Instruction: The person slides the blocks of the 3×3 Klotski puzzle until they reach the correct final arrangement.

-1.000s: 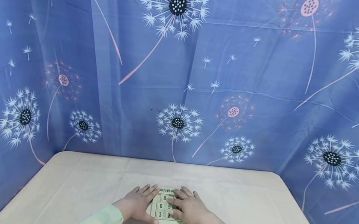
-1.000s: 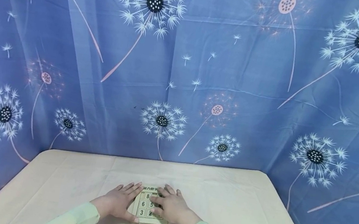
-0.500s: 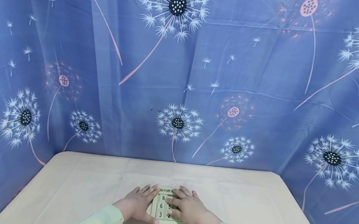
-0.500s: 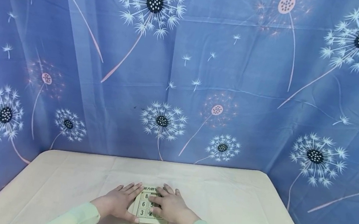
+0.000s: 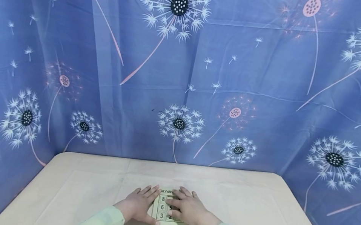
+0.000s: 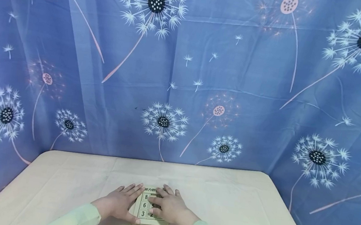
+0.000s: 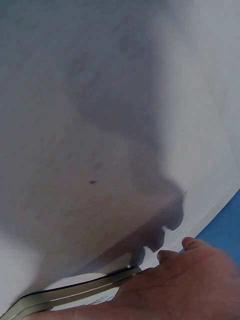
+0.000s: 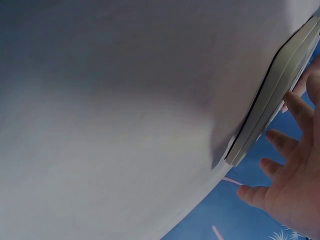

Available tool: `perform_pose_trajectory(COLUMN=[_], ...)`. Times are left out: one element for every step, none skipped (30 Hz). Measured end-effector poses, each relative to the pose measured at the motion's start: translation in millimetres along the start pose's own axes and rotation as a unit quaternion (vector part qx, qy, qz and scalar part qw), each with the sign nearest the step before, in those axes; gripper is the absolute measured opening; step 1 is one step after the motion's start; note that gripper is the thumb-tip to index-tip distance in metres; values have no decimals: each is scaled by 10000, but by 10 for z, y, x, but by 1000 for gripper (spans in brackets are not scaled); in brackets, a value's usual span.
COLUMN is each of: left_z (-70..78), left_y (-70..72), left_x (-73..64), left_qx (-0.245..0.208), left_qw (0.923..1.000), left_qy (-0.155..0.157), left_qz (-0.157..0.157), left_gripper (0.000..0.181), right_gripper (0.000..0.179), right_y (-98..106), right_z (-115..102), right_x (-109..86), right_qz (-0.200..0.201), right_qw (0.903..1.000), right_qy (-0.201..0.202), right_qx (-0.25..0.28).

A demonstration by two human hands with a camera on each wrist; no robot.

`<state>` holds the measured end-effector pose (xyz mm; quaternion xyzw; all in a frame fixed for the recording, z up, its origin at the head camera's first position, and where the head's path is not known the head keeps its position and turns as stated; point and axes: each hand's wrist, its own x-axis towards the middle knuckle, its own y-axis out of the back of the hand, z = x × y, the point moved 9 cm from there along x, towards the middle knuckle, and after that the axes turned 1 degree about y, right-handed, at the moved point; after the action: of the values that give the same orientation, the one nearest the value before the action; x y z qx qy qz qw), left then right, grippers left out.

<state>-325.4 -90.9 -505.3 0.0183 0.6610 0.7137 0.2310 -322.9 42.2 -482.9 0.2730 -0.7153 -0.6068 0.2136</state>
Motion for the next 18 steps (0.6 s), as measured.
perform_pose_trajectory(left_z=[1,1,0,-2,-5,-7,-9,-10,-11,-11,-11,-10,-9,-7,-5,-5,-5,-4], left_y=[-4,-6,-10,-11,-12,-12,-13,-12,-12,-12,-11,-10,-9,-9,-8,-8,-9,-9], left_x=[3,5,7,9,12,13,13,13,13,12,11,9,7,6,5,4,4,5], left_qx=[11,28,44,57,61,64,58,60,52,50,41,46,49,57,56,50,47,41], left_qw=[10000,10000,10000,10000,10000,10000,10000,10000,10000,10000,10000,10000,10000,10000,10000,10000,10000,10000], left_qy=[-10,-15,-14,-11,-3,5,13,25,32,35,41,39,37,32,26,24,21,15], left_qz=[-1,4,1,2,3,-2,-4,-8,-13,-13,-14,-15,-9,-8,-3,-3,-3,-6], left_gripper=[110,110,110,110,111,111,111,111,111,111,111,111,111,111,111,111,111,111], right_gripper=[46,46,46,46,46,46,46,46,46,46,46,46,47,47,47,48,48,49], right_y=[-4,-7,-11,-12,-11,-11,-12,-12,-13,-14,-13,-14,-15,-16,-16,-15,-12,-11], right_z=[-3,-4,-5,-5,-6,-6,-5,-3,-2,-1,0,0,0,-1,-1,-2,-1,3], right_x=[0,0,0,2,4,5,7,9,10,11,12,12,12,13,13,12,11,11], right_qz=[0,6,11,19,29,36,42,54,59,62,63,58,53,44,32,19,7,-10], right_qw=[10000,10000,10000,10000,10000,10000,10000,10000,10000,9999,9999,9999,9999,9999,9999,10000,10000,10000], right_qy=[4,9,11,12,11,8,2,-2,-7,-10,-12,-10,-1,14,28,44,58,67], right_qx=[-12,-25,-38,-45,-43,-43,-48,-59,-68,-82,-86,-97,-102,-100,-92,-78,-58,-48])
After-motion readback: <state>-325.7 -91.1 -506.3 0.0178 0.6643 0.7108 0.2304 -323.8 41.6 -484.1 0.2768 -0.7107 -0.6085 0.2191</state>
